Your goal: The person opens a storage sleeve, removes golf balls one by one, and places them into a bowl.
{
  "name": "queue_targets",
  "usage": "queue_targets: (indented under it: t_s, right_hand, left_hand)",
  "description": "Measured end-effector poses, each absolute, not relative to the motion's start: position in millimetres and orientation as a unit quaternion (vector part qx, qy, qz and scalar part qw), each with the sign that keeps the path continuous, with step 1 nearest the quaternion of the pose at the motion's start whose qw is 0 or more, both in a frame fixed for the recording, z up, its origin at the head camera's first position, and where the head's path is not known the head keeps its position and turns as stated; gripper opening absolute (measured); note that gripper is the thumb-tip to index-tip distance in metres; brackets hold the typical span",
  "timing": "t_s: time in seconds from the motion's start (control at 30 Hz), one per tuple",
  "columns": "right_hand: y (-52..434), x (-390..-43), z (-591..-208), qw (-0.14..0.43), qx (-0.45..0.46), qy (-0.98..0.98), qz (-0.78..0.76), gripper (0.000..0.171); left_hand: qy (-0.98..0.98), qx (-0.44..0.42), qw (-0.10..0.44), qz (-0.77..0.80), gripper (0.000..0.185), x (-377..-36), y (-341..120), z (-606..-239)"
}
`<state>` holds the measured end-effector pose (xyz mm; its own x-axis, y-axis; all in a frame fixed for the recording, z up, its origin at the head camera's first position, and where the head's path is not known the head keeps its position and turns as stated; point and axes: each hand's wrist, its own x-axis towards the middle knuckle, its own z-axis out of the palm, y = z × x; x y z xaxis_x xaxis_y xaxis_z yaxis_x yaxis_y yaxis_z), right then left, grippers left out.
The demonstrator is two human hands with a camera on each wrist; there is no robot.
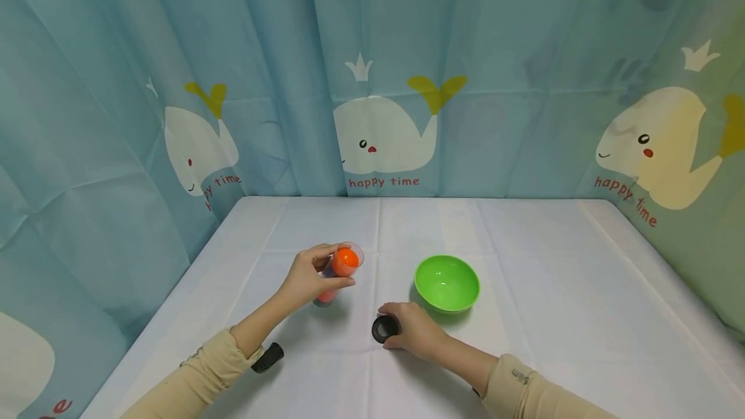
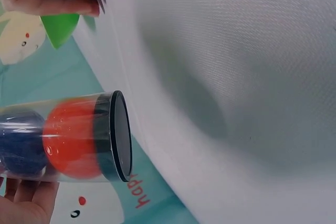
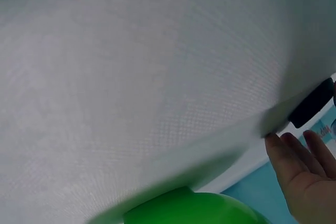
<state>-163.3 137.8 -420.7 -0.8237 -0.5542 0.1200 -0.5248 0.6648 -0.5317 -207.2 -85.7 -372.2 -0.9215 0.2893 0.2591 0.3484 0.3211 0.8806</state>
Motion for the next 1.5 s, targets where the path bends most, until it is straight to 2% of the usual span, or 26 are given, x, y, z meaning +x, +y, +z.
queue_targets:
  t_s: [0.3,0.6,0.8,1.03,1.5]
  right_hand:
    - [141.8,-169.7,-408.2,0.041,-0.283,0.892,-0.351,0.043]
    - [146.4,-175.2,-389.5,0.092,-0.224,0.824,-0.512,0.040]
    - [153.7,-179.8,-374.1,0.122,-0.168,0.784,-0.586,0.043]
    - [160.3,-183.8,-361.7,0.131,-0.118,0.758,-0.629,0.047]
    - [166.9,-196.7,-346.8,0.179,-0.071,0.684,-0.703,0.052]
  left_hand:
    - [-0.818,-0.177,0.013,-0.548,0.058,-209.5,-83.7,-371.0]
    - [-0.825,-0.200,-0.003,-0.529,0.060,-212.2,-82.7,-368.6]
    - [-0.831,-0.208,-0.010,-0.516,0.060,-213.9,-81.0,-365.4]
    - [-0.839,-0.219,-0.003,-0.497,0.061,-215.6,-78.6,-360.5]
    - [-0.869,-0.292,-0.020,-0.398,0.063,-223.5,-65.8,-349.4]
